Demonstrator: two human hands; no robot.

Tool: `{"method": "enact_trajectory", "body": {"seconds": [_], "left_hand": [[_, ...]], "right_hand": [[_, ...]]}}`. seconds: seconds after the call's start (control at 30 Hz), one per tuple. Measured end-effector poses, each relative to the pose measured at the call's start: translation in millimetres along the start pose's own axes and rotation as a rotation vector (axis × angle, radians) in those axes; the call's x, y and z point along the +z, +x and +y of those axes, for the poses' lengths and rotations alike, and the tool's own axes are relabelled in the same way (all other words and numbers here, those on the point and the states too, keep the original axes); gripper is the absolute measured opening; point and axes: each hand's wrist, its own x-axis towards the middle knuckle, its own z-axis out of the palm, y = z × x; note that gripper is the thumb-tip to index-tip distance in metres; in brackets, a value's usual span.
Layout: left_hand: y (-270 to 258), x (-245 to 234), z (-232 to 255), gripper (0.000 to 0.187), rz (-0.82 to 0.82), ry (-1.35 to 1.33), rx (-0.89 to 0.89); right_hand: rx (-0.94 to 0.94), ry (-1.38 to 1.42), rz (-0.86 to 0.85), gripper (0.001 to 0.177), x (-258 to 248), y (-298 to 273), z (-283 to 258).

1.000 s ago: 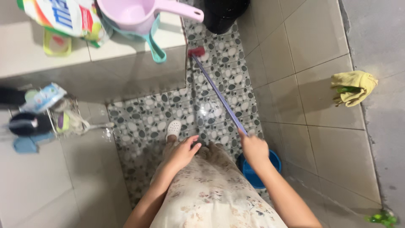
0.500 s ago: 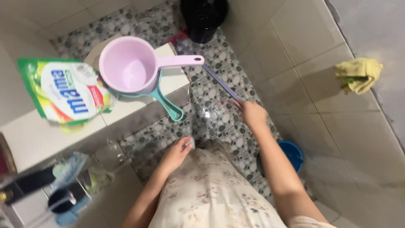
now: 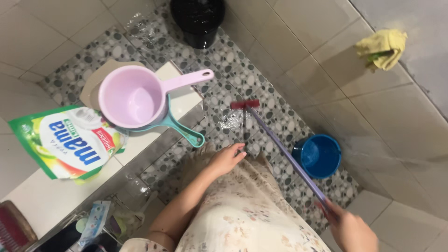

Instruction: The person cleans the floor by splashing water from a bucket and using a mop to scrub the wet tiles.

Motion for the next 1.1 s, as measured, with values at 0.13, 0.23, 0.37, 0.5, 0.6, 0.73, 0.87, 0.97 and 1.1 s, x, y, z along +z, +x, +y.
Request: {"method": "enact_trajectory", "body": {"seconds": [0.13,0.23,0.37,0.5,0.6,0.73,0.87,0.97,1.1], "left_hand": [[-12,11,-4,0.048,-0.016,-0.007,0.068],[-28,16,-26,0.049,0.012,-0.067,0.115],[-62,8,-37,0.051,-0.011,-0.055,-0.035],[-84,17,-30,0.051,0.029,0.006,-0.135],[-97,39,-32,0.049,0.102,-0.091,-0.007],[-113,80,-28,0.047,0.078,-0.018,0.0],[-125,122,-12,0.047,-0.038,0.064,-0.028],[-144,158,0,0.047,-0.108,0.109,-0.029],[-164,189,7,0.047,-0.125,0.134,0.147]], "right_hand": [[-0.062,0.08,0.043,0.038,7,55,-58],[-0.248,0.224,0.22,0.034,23,112,-98],[-0.272,0.206,0.211,0.038,51,159,-121],[-0.244,0.229,0.182,0.039,60,129,-70],[-0.139,0.158,0.073,0.043,55,50,13],[0.006,-0.049,-0.091,0.043,76,-81,121],[0.163,-0.098,-0.32,0.053,145,-173,180],[0.018,0.206,-0.293,0.062,193,-193,174],[-0.071,0.1,-0.088,0.048,234,-155,137]]}}
